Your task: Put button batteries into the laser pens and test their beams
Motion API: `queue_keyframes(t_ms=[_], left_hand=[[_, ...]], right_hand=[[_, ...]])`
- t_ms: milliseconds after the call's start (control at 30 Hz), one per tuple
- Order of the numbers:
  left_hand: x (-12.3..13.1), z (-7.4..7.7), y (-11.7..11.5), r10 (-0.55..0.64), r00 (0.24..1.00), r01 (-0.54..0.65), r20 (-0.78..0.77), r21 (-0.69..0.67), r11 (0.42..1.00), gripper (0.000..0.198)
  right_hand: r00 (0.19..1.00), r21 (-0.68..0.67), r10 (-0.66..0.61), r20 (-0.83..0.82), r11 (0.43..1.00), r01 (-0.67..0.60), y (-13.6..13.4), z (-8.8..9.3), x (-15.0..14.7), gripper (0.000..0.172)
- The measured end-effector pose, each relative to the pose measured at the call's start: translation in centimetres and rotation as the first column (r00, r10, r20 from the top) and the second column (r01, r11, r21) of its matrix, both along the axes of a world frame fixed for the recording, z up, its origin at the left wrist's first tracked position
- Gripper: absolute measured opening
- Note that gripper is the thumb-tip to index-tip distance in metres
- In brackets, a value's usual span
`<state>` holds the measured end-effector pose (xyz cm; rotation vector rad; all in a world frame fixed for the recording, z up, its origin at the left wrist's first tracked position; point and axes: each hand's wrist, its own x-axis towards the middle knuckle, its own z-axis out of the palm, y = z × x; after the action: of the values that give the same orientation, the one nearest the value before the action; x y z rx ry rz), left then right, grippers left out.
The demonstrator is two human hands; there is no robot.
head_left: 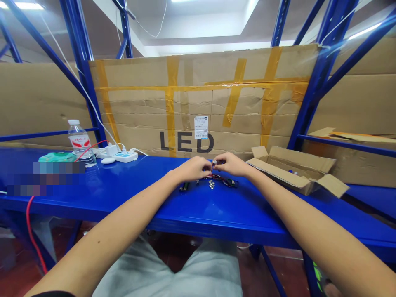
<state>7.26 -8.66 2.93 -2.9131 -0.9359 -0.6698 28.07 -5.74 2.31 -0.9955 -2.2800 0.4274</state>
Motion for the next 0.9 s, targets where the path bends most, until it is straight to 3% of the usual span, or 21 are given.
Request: queue_keyframes(t_ms=[67,133,267,400,567,733,900], left_hand=[[0.1,-0.1,0.4,-0.015,0.983,-0.016,0.184,0.166,0.986,0.016],[0.4,-0.4,0.9,-0.061,0.964,-0.008,0.259,0.259,0.966,0.016],[0.7,-1.3,1.6,-0.163,0.958,0.065,0.235,0.375,0.925,0.019],[0.9,-1.7,1.5,-0.143,0.959,0.021,0.245,0.443,0.896,0.02],[0.8,-1.4,1.3,-0.122,0.944,-0.028,0.307,0.44,0.897,0.019],[0.6,-1.5,1.5,-0.16,0.952,0.047,0.262,0.393,0.918,0.022],[0.1,-0.8,0.5,-0.024,0.978,-0.037,0.206,0.289,0.956,0.018]], right_hand=[[1.0,-0.035,-0.002,-0.005,0.999,0.002,0.0,0.0,0.0,0.016],[0.999,-0.086,0.031,-0.032,0.996,-0.033,-0.1,0.0,0.0,0.018],[0.991,-0.138,0.07,-0.115,0.987,-0.086,-0.3,0.2,-0.1,0.02],[0.982,-0.137,0.06,-0.179,0.987,-0.086,-0.6,0.5,-0.2,0.021],[0.971,-0.179,0.08,-0.224,0.976,-0.122,-0.9,0.5,-0.7,0.02],[0.975,-0.147,0.05,-0.217,0.986,-0.083,-0.8,0.6,-0.5,0.021],[0.981,-0.063,0.041,-0.189,0.997,-0.054,-0.7,1.0,-0.2,0.018]])
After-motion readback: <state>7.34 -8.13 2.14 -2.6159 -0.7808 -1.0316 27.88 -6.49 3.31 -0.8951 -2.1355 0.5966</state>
